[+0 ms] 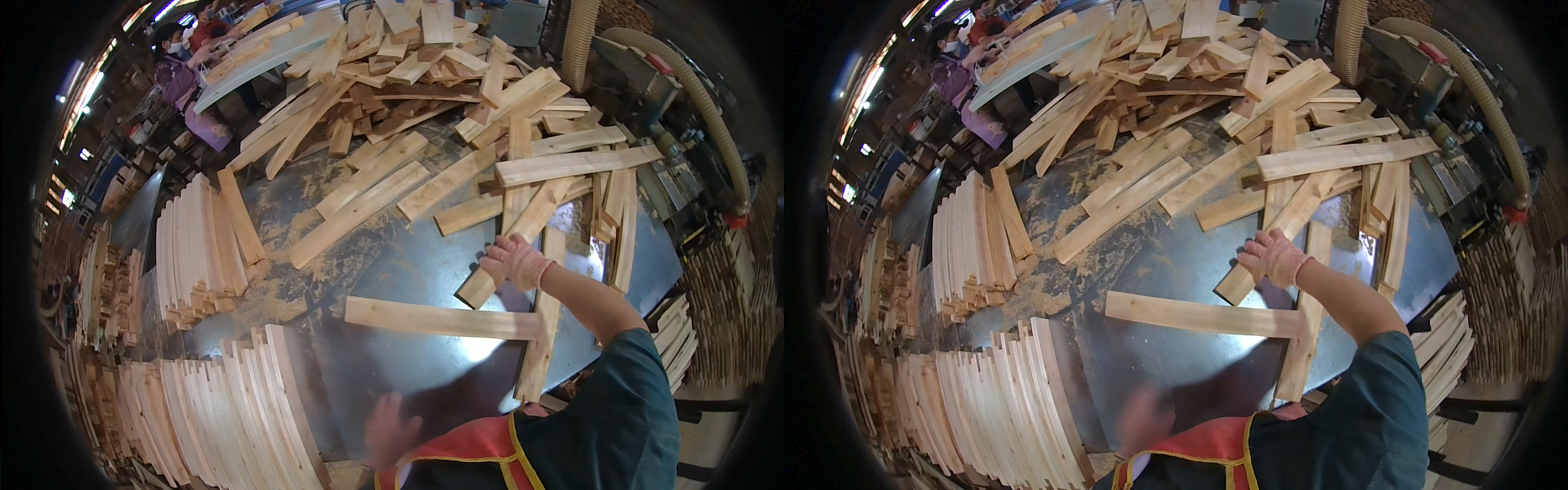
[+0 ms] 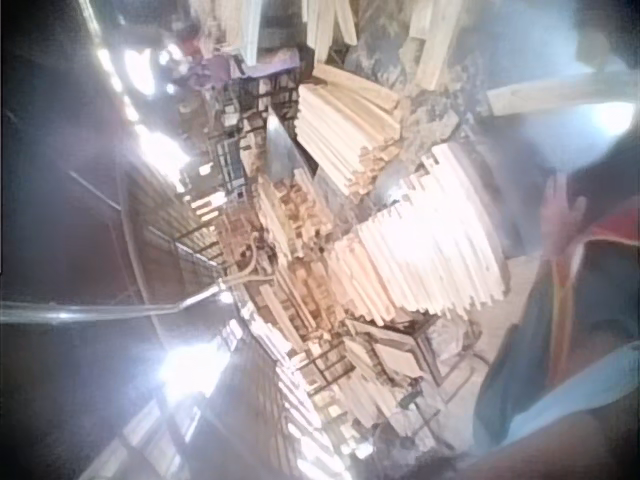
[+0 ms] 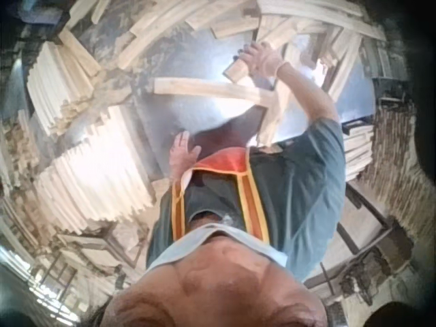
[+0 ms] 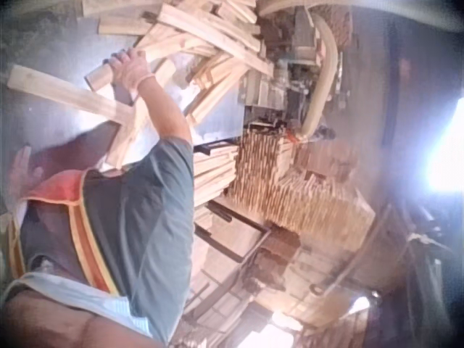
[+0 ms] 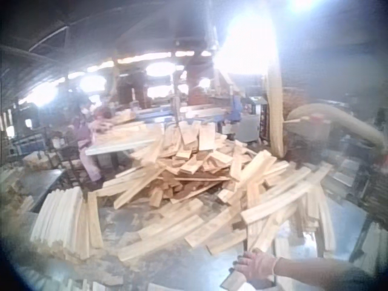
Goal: The person picks up individual wooden planks from a large pile on a metal table and stacks them neatly into a growing pile. The worker repeatedly reaches for planks, aligns them, and places them on top of the stack.
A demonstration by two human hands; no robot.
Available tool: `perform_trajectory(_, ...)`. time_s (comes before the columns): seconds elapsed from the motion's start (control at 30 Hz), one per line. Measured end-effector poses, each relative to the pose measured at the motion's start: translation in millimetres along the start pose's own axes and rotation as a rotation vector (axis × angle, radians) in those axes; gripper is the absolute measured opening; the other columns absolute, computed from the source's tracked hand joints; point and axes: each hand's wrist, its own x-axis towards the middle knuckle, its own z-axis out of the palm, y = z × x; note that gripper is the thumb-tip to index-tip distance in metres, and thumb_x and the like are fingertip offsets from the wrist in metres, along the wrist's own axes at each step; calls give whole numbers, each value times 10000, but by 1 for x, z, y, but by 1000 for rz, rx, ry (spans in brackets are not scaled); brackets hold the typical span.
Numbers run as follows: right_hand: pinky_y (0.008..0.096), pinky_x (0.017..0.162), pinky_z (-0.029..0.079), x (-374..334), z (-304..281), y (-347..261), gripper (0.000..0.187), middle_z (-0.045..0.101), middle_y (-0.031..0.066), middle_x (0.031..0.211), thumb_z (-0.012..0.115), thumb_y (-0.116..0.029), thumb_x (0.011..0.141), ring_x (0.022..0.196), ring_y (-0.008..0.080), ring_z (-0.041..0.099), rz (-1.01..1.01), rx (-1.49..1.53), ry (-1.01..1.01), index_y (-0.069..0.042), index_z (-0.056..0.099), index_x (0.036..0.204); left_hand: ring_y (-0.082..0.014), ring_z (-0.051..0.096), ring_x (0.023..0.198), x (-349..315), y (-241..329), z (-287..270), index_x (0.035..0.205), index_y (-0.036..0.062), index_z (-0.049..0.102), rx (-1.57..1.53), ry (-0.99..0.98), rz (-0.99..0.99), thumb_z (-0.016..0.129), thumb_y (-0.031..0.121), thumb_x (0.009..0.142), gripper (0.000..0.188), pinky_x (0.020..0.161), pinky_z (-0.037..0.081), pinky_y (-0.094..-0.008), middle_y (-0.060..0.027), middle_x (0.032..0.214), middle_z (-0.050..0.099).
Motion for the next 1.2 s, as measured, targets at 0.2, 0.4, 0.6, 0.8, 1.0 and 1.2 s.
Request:
perform_trajectory(0.2, 502, 1109, 403, 28, -21, -54, 558, 670, 44, 1223, 772, -363, 825, 1209, 283, 616, 54, 94, 72, -215, 638, 1345, -412, 602, 1321, -5, -18, -31, 1555, 58, 494, -81, 4, 27, 755, 505, 900, 835, 1129, 483, -525, -211, 1482, 577)
perform_trajectory(0.4, 515, 1144, 424, -27, -127, -251, 683, 651, 95, 1248, 807, -293, 718, 1252, 333, 602, -309, 464, 421, -160, 630, 1365, -293, 596, 1344, -36, -60, -43, 1580, -10, 436, -1934, -499, -323, 614, 596, 1041, 831, 1120, 501, -439, -165, 1529, 553)
perform_trajectory(0.6, 516, 1103, 470, -29, -141, -317, 623, 653, 115, 1231, 778, -228, 744, 1244, 367, 606, -312, 697, 516, -138, 639, 1344, -142, 656, 1024, -44, 23, -137, 1565, 82, 485, -1250, -683, -343, 679, 366, 1044, 625, 918, 561, -327, -47, 1178, 665)
perform_trajectory(0.8, 500, 1131, 473, 1, -32, -167, 734, 624, 209, 1403, 804, -258, 799, 1341, 420, 562, 211, 603, 597, -80, 564, 1470, -105, 621, 996, -110, -82, -77, 1522, 49, 532, -1269, -551, -293, 717, 234, 970, 610, 844, 534, -291, -18, 1157, 645)
perform_trajectory(1.0, 535, 1206, 370, 62, 15, -97, 877, 527, 202, 1560, 827, -263, 749, 1451, 401, 487, 402, 205, 224, -151, 501, 1556, -415, 642, 1204, -162, -108, -56, 1355, 52, 646, 170, 408, -75, 642, 151, 970, 397, 1091, 483, -543, -199, 1205, 693)
perform_trajectory(1.2, 480, 1049, 513, 95, -67, -132, 691, 707, 215, 1263, 733, -272, 856, 1203, 393, 661, 295, 409, -61, -140, 545, 1508, -411, 491, 1398, -186, -149, -54, 1411, 86, 539, 566, 569, -430, 731, 224, 910, 554, 1178, 383, -591, -160, 1449, 538)
